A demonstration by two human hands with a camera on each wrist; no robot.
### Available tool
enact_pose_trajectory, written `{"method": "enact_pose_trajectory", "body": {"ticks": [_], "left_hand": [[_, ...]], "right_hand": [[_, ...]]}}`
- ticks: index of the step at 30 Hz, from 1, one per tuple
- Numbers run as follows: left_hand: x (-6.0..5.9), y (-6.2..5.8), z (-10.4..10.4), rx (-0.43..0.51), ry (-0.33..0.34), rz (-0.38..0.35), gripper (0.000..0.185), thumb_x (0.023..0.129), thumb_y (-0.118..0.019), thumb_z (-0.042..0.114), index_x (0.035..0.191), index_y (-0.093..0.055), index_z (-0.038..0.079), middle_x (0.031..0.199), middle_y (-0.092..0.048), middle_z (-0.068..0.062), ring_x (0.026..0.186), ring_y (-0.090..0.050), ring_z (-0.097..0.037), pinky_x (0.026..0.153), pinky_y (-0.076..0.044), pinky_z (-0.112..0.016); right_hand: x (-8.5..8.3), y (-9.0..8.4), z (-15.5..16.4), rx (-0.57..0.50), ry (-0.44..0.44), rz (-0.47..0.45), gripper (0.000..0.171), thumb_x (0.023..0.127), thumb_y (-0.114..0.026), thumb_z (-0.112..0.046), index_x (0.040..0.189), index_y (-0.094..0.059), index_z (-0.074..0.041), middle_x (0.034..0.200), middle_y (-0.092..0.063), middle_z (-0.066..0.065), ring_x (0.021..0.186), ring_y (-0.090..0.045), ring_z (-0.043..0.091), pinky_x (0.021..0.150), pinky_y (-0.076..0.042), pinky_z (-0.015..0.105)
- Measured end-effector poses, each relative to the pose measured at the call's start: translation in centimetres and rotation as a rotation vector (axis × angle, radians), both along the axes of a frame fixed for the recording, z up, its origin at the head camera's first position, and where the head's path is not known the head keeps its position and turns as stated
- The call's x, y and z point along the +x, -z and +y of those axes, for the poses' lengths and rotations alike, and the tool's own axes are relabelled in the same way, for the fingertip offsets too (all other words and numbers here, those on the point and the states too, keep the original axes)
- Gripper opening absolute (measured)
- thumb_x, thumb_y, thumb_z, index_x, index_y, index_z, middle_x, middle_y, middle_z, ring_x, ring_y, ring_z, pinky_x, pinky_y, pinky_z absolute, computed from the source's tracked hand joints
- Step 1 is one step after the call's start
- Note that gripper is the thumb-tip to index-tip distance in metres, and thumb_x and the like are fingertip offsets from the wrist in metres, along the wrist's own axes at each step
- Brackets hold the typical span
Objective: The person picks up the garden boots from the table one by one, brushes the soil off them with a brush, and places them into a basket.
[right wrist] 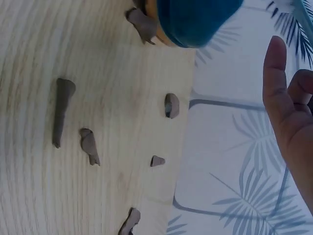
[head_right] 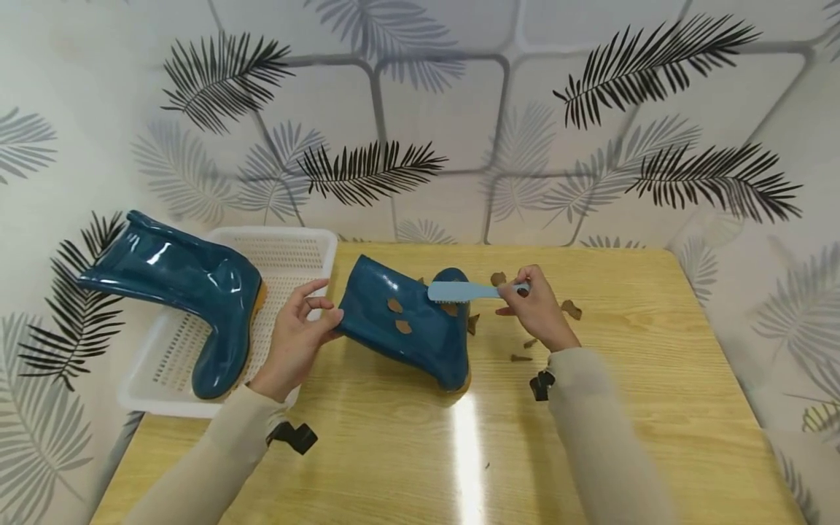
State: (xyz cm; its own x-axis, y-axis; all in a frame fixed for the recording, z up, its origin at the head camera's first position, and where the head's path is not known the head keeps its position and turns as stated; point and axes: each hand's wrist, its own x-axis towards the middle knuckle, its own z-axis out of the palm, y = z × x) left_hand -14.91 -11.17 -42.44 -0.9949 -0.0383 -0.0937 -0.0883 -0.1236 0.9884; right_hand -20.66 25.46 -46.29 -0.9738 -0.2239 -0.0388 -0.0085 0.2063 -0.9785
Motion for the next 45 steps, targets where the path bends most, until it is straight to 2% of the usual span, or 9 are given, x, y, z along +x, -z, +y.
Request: {"method": "enact_pose_trajectory", "body": {"ticks": [5, 8, 11, 15, 21, 29, 32, 38, 45], "left_hand": [[-0.2, -0.3, -0.2, 0.013, -0.012, 0.006, 0.057, 0.092, -0.06, -0.013, 0.143, -0.045, 0.007, 0.106, -0.049, -0.013, 0.05, -0.051, -0.009, 0.069, -0.056, -0.026], [-0.3, -0.4, -0.3, 0.027, -0.02, -0.006, 0.057, 0.092, -0.06, -0.014, 0.142, -0.045, 0.007, 0.105, -0.049, -0.012, 0.052, -0.052, -0.009, 0.069, -0.056, -0.026], [-0.4, -0.4, -0.2, 0.039, -0.019, -0.014, 0.056, 0.091, -0.06, -0.014, 0.142, -0.045, 0.007, 0.104, -0.048, -0.009, 0.054, -0.054, -0.01, 0.069, -0.056, -0.026], [-0.5, -0.5, -0.1, 0.044, -0.014, -0.01, 0.056, 0.091, -0.06, -0.014, 0.142, -0.044, 0.006, 0.105, -0.048, -0.012, 0.053, -0.053, -0.01, 0.069, -0.056, -0.025], [-0.6, -0.9, -0.2, 0.03, -0.019, 0.0, 0.055, 0.092, -0.06, -0.013, 0.141, -0.045, 0.007, 0.106, -0.049, -0.013, 0.05, -0.051, -0.008, 0.069, -0.054, -0.026], [-0.6, -1.3, -0.1, 0.019, -0.03, 0.013, 0.054, 0.091, -0.059, -0.014, 0.14, -0.046, 0.006, 0.104, -0.05, -0.011, 0.052, -0.053, -0.008, 0.069, -0.054, -0.026], [-0.6, -1.3, -0.2, 0.014, -0.036, 0.014, 0.054, 0.09, -0.059, -0.015, 0.139, -0.047, 0.005, 0.104, -0.05, -0.013, 0.053, -0.053, -0.009, 0.068, -0.054, -0.025], [-0.5, -1.5, 0.0, 0.014, -0.017, 0.024, 0.054, 0.091, -0.059, -0.014, 0.14, -0.045, 0.005, 0.104, -0.049, -0.013, 0.055, -0.054, -0.009, 0.069, -0.054, -0.025], [-0.4, -1.6, 0.4, 0.021, -0.012, 0.011, 0.053, 0.091, -0.06, -0.013, 0.138, -0.046, 0.006, 0.103, -0.05, -0.011, 0.056, -0.055, -0.011, 0.07, -0.054, -0.024]], "right_hand": [[0.2, 0.6, -0.1, 0.055, -0.015, -0.007, 0.025, 0.105, -0.049, -0.006, 0.098, -0.024, -0.004, 0.101, -0.041, 0.015, 0.091, -0.06, 0.017, 0.088, -0.056, 0.037], [0.6, 0.8, 0.8, 0.046, -0.018, -0.002, 0.028, 0.105, -0.048, -0.004, 0.095, -0.021, -0.003, 0.099, -0.039, 0.015, 0.093, -0.06, 0.017, 0.088, -0.056, 0.036], [0.9, 0.8, 1.8, 0.023, -0.023, -0.008, 0.03, 0.105, -0.048, -0.007, 0.095, -0.02, -0.004, 0.098, -0.037, 0.015, 0.095, -0.063, 0.016, 0.089, -0.055, 0.038], [1.0, 0.5, 2.6, -0.014, -0.019, -0.008, 0.031, 0.106, -0.049, -0.015, 0.097, -0.021, -0.006, 0.102, -0.04, 0.016, 0.094, -0.066, 0.023, 0.088, -0.055, 0.04], [0.6, 0.3, 1.3, -0.065, 0.007, 0.051, 0.031, 0.105, -0.052, -0.019, 0.098, -0.024, -0.006, 0.106, -0.043, 0.013, 0.088, -0.061, 0.016, 0.084, -0.057, 0.037], [0.6, 1.2, 0.5, 0.119, -0.029, 0.041, 0.027, 0.105, -0.05, -0.011, 0.099, -0.026, -0.003, 0.107, -0.044, 0.017, 0.092, -0.059, 0.014, 0.086, -0.057, 0.042], [1.0, 1.0, 1.6, 0.119, -0.027, 0.039, 0.027, 0.105, -0.05, -0.009, 0.099, -0.024, -0.002, 0.109, -0.043, 0.019, 0.096, -0.06, 0.01, 0.085, -0.057, 0.041], [0.9, -0.4, 3.2, 0.071, -0.033, 0.046, 0.028, 0.105, -0.051, -0.01, 0.101, -0.024, -0.003, 0.106, -0.047, 0.017, 0.093, -0.062, 0.01, 0.083, -0.058, 0.04], [0.2, -0.7, 1.7, 0.051, 0.006, 0.098, 0.03, 0.105, -0.053, -0.016, 0.102, -0.027, -0.001, 0.11, -0.045, 0.015, 0.087, -0.061, 0.013, 0.08, -0.058, 0.034]]}}
